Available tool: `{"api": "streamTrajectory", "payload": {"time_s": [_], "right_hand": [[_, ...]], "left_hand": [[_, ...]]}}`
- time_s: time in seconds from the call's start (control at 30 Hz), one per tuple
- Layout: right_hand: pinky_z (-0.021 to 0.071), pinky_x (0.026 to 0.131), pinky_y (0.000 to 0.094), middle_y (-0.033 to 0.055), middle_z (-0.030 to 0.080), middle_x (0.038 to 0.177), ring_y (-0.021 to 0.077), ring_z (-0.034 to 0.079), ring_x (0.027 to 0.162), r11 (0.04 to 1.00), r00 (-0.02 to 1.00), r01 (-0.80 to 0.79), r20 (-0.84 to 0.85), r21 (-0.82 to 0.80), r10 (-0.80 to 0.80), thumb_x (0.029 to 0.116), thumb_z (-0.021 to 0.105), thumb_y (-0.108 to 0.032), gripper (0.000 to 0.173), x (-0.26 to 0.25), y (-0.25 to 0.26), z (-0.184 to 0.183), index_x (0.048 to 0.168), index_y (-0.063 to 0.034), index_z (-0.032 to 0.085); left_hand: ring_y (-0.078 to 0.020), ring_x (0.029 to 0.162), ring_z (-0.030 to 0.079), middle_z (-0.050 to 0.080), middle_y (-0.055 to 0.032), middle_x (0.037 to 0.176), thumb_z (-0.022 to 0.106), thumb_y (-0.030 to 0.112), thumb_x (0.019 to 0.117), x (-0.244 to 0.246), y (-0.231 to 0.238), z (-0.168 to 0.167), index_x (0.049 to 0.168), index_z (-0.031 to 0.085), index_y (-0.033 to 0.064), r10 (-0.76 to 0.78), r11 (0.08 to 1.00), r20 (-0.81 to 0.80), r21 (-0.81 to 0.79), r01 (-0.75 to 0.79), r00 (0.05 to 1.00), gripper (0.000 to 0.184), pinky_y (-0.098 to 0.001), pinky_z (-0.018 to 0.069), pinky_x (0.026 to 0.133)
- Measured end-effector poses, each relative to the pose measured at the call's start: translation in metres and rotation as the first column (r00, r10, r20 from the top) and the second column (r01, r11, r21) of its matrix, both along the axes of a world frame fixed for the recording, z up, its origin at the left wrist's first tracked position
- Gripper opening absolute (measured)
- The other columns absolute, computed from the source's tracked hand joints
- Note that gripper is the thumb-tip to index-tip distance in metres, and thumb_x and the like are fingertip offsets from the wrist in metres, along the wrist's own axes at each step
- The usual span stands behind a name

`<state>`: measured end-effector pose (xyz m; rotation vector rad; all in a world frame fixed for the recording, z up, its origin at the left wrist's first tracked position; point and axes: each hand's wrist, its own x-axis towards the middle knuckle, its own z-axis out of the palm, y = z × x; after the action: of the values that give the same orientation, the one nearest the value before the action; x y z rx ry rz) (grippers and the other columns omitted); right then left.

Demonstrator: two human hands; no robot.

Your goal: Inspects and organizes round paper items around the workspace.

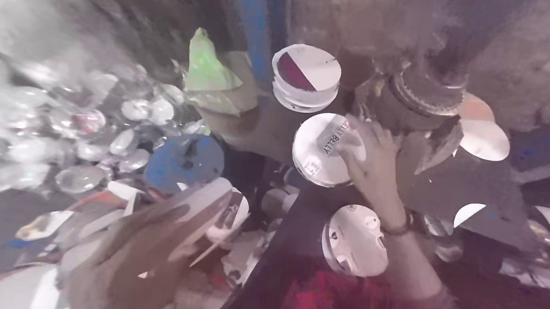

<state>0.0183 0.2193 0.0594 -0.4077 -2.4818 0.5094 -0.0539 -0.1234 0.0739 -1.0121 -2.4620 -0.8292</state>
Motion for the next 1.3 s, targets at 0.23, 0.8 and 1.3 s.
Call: {"api": "streamTrajectory", "payload": {"time_s": [0.23,0.8,1.3], "right_hand": [[0.0457,0.093,0.0645,0.0198,0.06,0.133,0.0432,0.058,0.12,0.993,0.994,0.112,-0.012,0.026,-0.111,0.0956,0.07,-0.013,0.035,-0.037,0.022,-0.016,0.128,-0.0045,0.059],[0.0554,0.069,0.0219,0.0089,0.073,0.082,0.0083,0.067,0.072,0.943,0.953,-0.242,-0.239,-0.227,0.187,0.0971,0.061,-0.013,0.019,-0.013,-0.037,-0.002,0.093,0.0013,0.074],[0.0553,0.072,0.0257,0.0041,0.069,0.089,0.0049,0.063,0.076,0.809,0.953,-0.293,-0.221,-0.51,0.206,0.1033,0.052,-0.008,0.02,-0.015,-0.007,0.015,0.112,0.0,0.068]], "left_hand": [[-0.0006,0.114,0.061,0.07,0.0026,0.117,0.044,0.042,0.1065,-0.019,0.016,-0.042,0.113,0.071,0.0068,-0.193,0.852,0.219,0.522,0.052,0.956,0.045,-0.0216,0.048,0.101],[0.0023,0.072,0.068,0.07,0.0118,0.08,0.055,0.01,0.0972,0.007,0.11,-0.061,0.097,0.067,0.0059,-0.407,0.689,0.656,0.677,-0.258,0.636,0.013,-0.0184,0.0594,0.067],[-0.0024,0.099,0.067,0.066,0.0033,0.119,0.04,-0.002,0.094,-0.008,0.116,-0.061,0.137,0.046,-0.0036,-0.518,0.489,0.556,0.816,-0.308,0.65,0.044,-0.0229,0.0589,0.084]]}}
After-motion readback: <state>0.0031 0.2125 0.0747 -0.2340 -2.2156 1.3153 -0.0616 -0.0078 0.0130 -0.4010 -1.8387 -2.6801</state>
